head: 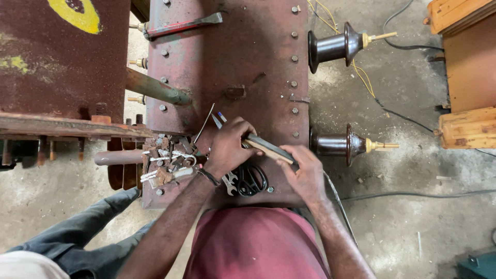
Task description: The person uses large shears to cut a small rectangular piece of cardboard into a narrow strip. They then place the strip into a slot on a large rusty metal machine, remove it, and repeat the cutting process on another piece of cardboard.
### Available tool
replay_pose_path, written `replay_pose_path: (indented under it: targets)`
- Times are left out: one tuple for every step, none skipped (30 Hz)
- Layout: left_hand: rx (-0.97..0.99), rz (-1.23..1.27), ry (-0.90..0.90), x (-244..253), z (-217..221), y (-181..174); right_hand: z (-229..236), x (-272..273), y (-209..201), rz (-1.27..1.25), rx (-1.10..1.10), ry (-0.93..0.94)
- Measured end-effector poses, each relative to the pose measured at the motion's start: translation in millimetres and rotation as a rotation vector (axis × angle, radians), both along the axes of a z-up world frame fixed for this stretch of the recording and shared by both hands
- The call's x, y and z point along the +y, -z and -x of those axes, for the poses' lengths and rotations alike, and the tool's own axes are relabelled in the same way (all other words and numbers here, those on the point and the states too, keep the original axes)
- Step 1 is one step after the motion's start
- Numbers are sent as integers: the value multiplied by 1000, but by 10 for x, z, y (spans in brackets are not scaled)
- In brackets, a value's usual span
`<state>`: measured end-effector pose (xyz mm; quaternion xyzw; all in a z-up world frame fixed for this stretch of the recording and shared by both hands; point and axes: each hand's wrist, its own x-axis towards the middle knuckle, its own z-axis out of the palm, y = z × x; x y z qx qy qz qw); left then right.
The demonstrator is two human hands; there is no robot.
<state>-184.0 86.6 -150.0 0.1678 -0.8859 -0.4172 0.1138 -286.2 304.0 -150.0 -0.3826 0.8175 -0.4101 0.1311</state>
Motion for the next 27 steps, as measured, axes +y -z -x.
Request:
replay_pose_path:
  targets:
    - [48, -3, -3, -9, 8, -16, 34, -1, 11, 27, 171, 0]
    - [50, 90, 42, -26, 43, -30, 73, -15, 22, 53, 342, -1]
    - [47, 182, 83, -48, 65, -44, 78, -25, 33, 80, 508, -7]
    - [44, 273, 124, -73, 77, -62, 57, -48, 47, 38, 529, -4]
    - [88, 277, 164, -100, 86, -83, 35, -80, 60, -5, 553, 0]
    - [132, 280, 204, -132, 90, -109, 12, -98, 63, -47, 577, 4]
    - [176, 284, 247, -162, 106, -144, -11, -105, 54, -56, 535, -4]
    - [123, 299, 275, -188, 122, -178, -39, -110, 44, -64, 493, -12]
    - [63, 308, 300, -199, 102, -203, -78, -98, 34, -75, 444, -25]
    - [3, 316, 325, -209, 91, -220, -95, -78, 21, -70, 464, -7]
    - [-58, 355, 326, -232, 88, -236, -106, -75, 10, -61, 483, 10]
    - [-119, 392, 327, -253, 89, -247, -108, -78, 3, -52, 503, 27]
    - [-177, 431, 335, -257, 98, -248, -101, -82, 1, -61, 445, 48]
    - [-237, 440, 320, -260, 83, -241, -86, -93, 3, -70, 387, 69]
    - [-292, 453, 309, -281, 76, -228, -60, -115, 7, -77, 333, 95]
    - [-347, 466, 297, -288, 78, -202, -31, -145, 17, -97, 334, 72]
    - [-292, 480, 286, -264, 93, -157, -12, -167, 30, -119, 333, 50]
    - [-237, 493, 274, -228, 115, -101, -3, -175, 36, -140, 332, 27]
    - [-184, 508, 256, -210, 118, -47, -4, -191, 38, -154, 307, 48]
    - [-140, 478, 189, -172, 127, 10, -14, -201, 34, -169, 282, 68]
    - [-97, 446, 118, -108, 142, 65, -28, -211, 27, -184, 257, 85]
    - [-55, 414, 48, -67, 138, 110, -53, -218, 19, -144, 286, 89]
    - [-51, 388, 30, -47, 123, 146, -73, -206, 8, -107, 317, 99]
    - [-47, 362, 13, -36, 106, 171, -82, -204, 3, -71, 349, 108]
    - [-47, 334, -4, -23, 90, 183, -95, -205, -1, -71, 324, 108]
    - [-59, 359, 3, -21, 84, 189, -102, -206, -1, -71, 300, 108]
    - [-76, 384, 6, -32, 50, 192, -126, -208, 9, -71, 272, 104]
